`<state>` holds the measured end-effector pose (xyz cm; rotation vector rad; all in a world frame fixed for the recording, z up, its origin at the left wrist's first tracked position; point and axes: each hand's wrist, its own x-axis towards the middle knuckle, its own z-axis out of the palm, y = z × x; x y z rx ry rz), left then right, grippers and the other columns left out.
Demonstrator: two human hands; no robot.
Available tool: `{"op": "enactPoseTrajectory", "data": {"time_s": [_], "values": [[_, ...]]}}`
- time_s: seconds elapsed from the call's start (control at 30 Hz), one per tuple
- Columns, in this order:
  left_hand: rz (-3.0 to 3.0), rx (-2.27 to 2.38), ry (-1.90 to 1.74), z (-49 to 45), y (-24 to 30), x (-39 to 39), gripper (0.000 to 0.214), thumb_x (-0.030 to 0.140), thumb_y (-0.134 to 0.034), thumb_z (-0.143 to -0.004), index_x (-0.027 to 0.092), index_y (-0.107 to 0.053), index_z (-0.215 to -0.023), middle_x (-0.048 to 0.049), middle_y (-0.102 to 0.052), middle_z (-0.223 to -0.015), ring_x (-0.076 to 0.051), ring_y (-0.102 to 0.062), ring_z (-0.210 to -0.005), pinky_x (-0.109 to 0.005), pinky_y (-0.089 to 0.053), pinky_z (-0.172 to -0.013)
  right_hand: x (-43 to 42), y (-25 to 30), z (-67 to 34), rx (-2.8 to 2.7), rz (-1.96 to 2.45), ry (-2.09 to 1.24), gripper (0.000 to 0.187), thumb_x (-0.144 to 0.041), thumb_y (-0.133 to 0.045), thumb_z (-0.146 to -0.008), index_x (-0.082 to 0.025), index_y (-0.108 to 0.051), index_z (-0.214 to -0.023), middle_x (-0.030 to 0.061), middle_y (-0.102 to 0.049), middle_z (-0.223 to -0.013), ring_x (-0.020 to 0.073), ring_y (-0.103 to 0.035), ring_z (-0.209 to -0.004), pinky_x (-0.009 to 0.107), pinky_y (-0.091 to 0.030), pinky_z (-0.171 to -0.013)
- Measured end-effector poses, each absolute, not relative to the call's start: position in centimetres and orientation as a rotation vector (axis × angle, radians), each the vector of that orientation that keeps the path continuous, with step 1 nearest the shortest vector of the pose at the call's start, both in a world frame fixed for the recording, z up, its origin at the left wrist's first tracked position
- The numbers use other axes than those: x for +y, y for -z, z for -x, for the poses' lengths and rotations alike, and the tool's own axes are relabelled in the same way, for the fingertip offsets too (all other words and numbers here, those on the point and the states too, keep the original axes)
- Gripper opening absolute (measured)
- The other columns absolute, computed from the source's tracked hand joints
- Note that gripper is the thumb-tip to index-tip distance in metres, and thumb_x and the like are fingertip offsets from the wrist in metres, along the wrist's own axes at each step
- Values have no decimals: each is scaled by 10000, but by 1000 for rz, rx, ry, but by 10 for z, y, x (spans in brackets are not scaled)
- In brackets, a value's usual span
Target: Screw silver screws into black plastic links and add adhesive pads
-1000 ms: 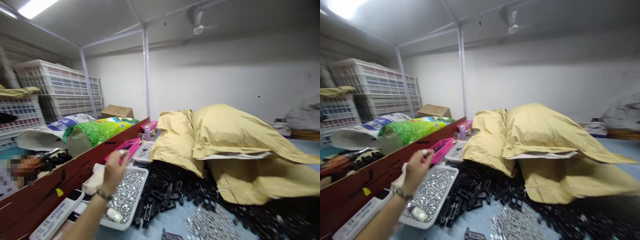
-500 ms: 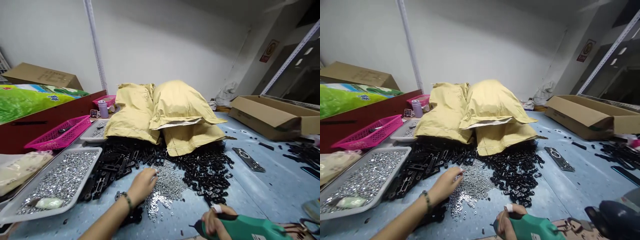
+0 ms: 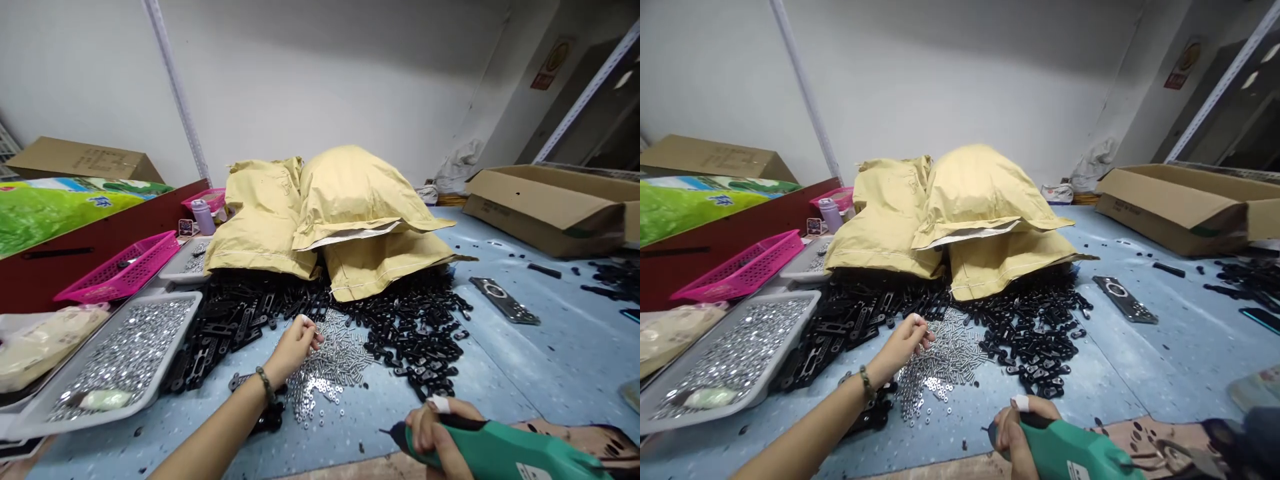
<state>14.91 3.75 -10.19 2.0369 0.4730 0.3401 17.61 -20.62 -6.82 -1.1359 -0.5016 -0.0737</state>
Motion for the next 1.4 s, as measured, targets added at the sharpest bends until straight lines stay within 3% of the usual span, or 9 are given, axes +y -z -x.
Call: {"op": "enactPoseTrajectory", "data": {"time_s": [0.13, 0.27, 0.33, 0.43, 0.7, 0.8, 0.9, 1.03, 1.4], "values": [[-1941, 524, -240, -91, 86, 44, 245, 365, -387, -879, 188, -556, -891, 23, -495, -668, -137, -484, -590, -237, -401, -554, -204, 70, -174, -509, 1118, 40, 135, -277, -618, -837, -226, -560, -948, -61, -522, -537, 116, -476, -482, 314, -430, -612], [-1987, 569, -125, -37, 75, 45, 293, 351, -466, -855, 210, -670, -1011, -9, -518, -799, -174, -523, -773, -309, -432, -779, -195, 70, -167, -500, 1109, -26, 152, -241, -606, -829, -212, -550, -967, -54, -533, -573, 122, -485, -521, 330, -429, -658], [-2045, 567, -93, -20, 75, 44, 355, 322, -431, -878, 247, -633, -1161, -19, -521, -853, -191, -524, -843, -354, -414, -871, -189, 69, -162, -523, 1103, -46, 157, -231, -603, -826, -208, -543, -969, -53, -532, -574, 126, -488, -521, 340, -430, -654], [-2110, 577, -120, -8, 80, 43, 406, 298, -390, -895, 250, -587, -1246, -18, -507, -809, -187, -522, -777, -363, -444, -827, -181, 68, -155, -528, 1109, -65, 142, -234, -596, -832, -206, -541, -960, -51, -526, -567, 130, -489, -520, 343, -425, -639], [-1974, 655, -123, -2, 93, 45, 355, 365, -453, -860, 189, -678, -1069, -21, -535, -785, -166, -540, -684, -296, -471, -655, -174, 66, -152, -550, 1127, -57, 150, -258, -606, -828, -210, -547, -957, -53, -513, -544, 129, -476, -490, 343, -427, -611], [-1991, 645, -189, -2, 95, 43, 310, 352, -458, -859, 181, -694, -967, -29, -540, -806, -176, -567, -744, -313, -481, -721, -174, 66, -151, -539, 1125, -70, 161, -262, -610, -830, -214, -546, -969, -50, -514, -552, 132, -481, -502, 341, -425, -612], [-2032, 671, -237, -1, 94, 41, 250, 332, -476, -862, 190, -653, -969, -30, -582, -829, -188, -584, -795, -327, -485, -758, -173, 66, -150, -523, 1122, -88, 173, -268, -614, -834, -229, -539, -984, -54, -514, -556, 129, -476, -512, 331, -418, -615], [-2217, 664, -277, 0, 95, 39, 105, 231, -468, -873, 202, -569, -880, -12, -593, -806, -174, -577, -737, -299, -482, -672, -173, 68, -150, -542, 1118, -93, 167, -272, -609, -840, -225, -540, -984, -51, -516, -563, 129, -477, -518, 325, -416, -610], [-2751, 415, -260, -9, 114, 35, 279, 72, -349, -909, 170, -561, -756, -65, -566, -837, -190, -552, -741, -324, -498, -668, -170, 63, -149, -539, 1165, -74, 128, -290, -594, -846, -216, -541, -936, -49, -496, -544, 134, -492, -513, 322, -423, -573]]}}
